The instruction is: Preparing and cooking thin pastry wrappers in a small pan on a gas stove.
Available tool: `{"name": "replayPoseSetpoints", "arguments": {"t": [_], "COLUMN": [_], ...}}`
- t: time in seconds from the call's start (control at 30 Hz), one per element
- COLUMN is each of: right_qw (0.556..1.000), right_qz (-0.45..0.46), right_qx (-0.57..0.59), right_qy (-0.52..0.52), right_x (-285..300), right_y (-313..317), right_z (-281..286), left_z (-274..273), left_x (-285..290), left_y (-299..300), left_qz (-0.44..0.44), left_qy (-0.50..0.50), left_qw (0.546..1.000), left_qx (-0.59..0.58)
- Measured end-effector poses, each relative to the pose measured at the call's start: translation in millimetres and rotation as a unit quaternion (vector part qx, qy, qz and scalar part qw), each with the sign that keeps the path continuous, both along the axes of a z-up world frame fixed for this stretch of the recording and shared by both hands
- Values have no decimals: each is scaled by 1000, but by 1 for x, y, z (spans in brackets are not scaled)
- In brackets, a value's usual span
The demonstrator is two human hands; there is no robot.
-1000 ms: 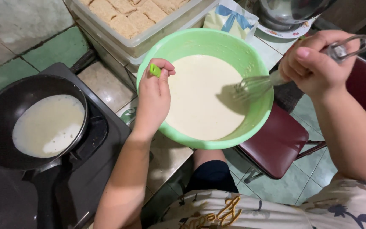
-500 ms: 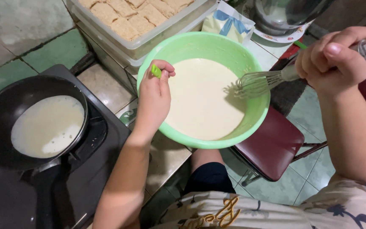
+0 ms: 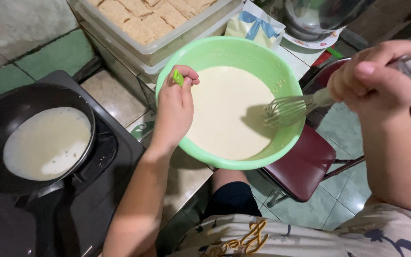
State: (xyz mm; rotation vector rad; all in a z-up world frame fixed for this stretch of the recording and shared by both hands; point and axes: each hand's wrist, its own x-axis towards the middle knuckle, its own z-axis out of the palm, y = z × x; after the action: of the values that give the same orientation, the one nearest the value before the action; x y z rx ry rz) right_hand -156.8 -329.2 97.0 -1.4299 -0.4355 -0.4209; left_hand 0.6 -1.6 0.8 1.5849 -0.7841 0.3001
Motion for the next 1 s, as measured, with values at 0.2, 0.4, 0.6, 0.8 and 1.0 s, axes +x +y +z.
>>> {"name": "replayPoseSetpoints", "arguments": {"t": [0.2,0.4,0.6,0.8,1.0], "right_qw": [998,976,979,975,991], "right_qz": [35,-82,-106,-129,-86], "right_qx": [50,-186,-167,-146,-95], "right_qy": [-8,-78,-44,-105,-30], "right_x": [-7,2,-18,-12,-2], "right_y": [15,55,82,74,56], "right_z": [4,25,23,24,-3], "left_z": [3,2,1,1,0], "left_x": [-1,-1,-2,-2,-1], "left_y": [0,-3,-3,-4,-2], "left_qz": [-9,-3,18,18,24], "left_qy": [11,12,-18,-20,-13], "left_qw": [1000,1000,998,998,998], "left_qx": [0,23,54,55,64]}}
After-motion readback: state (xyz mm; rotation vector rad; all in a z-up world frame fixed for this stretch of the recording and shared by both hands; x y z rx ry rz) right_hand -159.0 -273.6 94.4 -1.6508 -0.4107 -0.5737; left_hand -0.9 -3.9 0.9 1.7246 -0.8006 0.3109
